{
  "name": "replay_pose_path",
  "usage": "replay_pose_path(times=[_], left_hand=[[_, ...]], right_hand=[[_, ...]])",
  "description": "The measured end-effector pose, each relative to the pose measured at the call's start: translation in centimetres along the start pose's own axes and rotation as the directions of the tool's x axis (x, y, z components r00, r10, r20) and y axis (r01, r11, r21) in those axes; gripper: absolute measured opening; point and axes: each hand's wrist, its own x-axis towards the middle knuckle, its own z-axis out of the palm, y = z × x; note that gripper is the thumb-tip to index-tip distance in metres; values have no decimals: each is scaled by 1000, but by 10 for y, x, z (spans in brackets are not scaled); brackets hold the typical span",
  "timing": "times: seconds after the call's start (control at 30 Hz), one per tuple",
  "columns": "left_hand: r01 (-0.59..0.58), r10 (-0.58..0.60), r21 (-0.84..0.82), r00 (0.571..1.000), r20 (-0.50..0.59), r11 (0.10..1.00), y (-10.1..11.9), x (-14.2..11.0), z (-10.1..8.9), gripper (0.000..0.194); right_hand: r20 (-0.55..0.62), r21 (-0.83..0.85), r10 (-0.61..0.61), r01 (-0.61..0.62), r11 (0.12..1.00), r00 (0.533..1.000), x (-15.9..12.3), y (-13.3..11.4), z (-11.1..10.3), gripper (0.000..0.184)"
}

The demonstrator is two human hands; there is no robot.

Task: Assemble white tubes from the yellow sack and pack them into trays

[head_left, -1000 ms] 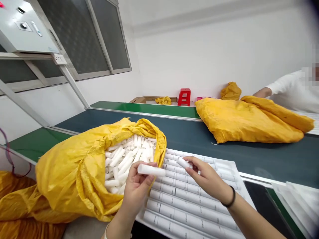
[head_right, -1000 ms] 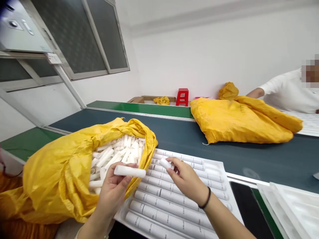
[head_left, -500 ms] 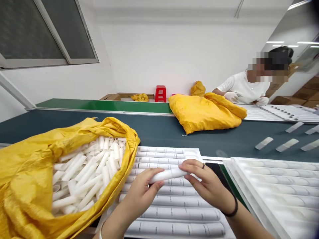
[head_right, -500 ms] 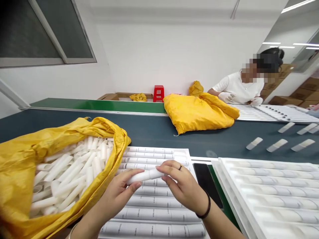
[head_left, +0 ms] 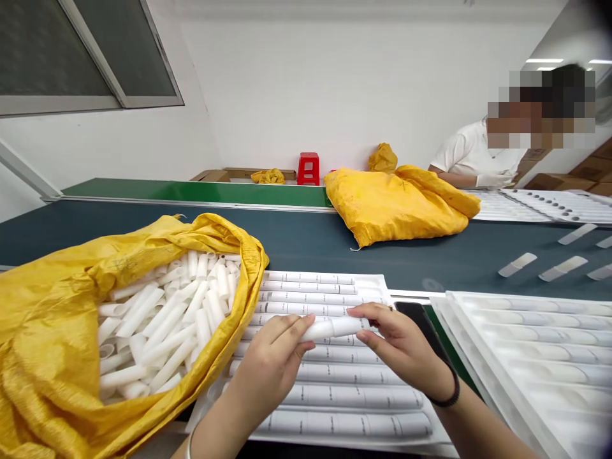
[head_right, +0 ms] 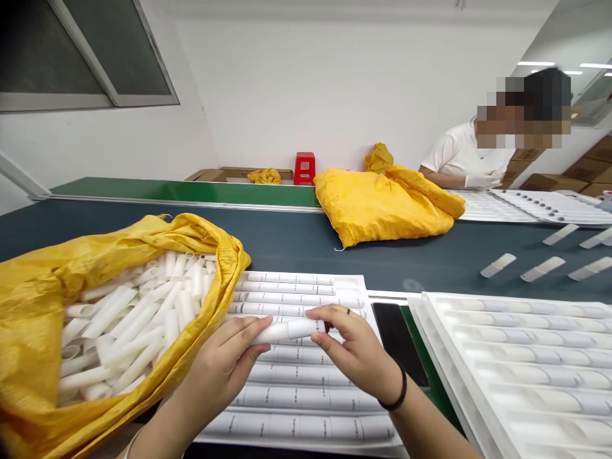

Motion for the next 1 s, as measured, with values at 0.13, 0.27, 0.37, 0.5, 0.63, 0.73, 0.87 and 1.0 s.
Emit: replay_pose_path(times=[0.13,0.27,0.37,0.5,0.63,0.73,0.87,1.0], left_hand=[[-77,79,59,996,-39,995,1,1,-2,42],[-144,154,119,985,-76,982,1,2,-4,45],[-181,189,133,981,-50,974,0,0,-3,45],[-137,135,175,991,23,975,1,-2,-1,39],[-77,74,76,996,49,994,4,-8,3,31],[-58,57,5,995,84,998,6,-14,8,32],[-46,9,192,983,185,980,-2,-21,0,45],[230,-270,565,963,-13,793,-36,-32,-42,46]], right_hand=[[-5,51,60,-60,997,998,1,-5,0,24],[98,228,243,-259,938,965,1,-11,6,30],[173,275,289,-328,904,941,1,-13,9,33],[128,22,112,-116,993,985,1,-12,8,35],[153,-86,-112,126,988,982,-5,-17,13,31],[197,-84,-150,169,982,969,-7,-20,25,30],[225,-357,52,33,934,973,15,8,31,20],[-244,-544,374,-446,711,895,53,80,-10,27]])
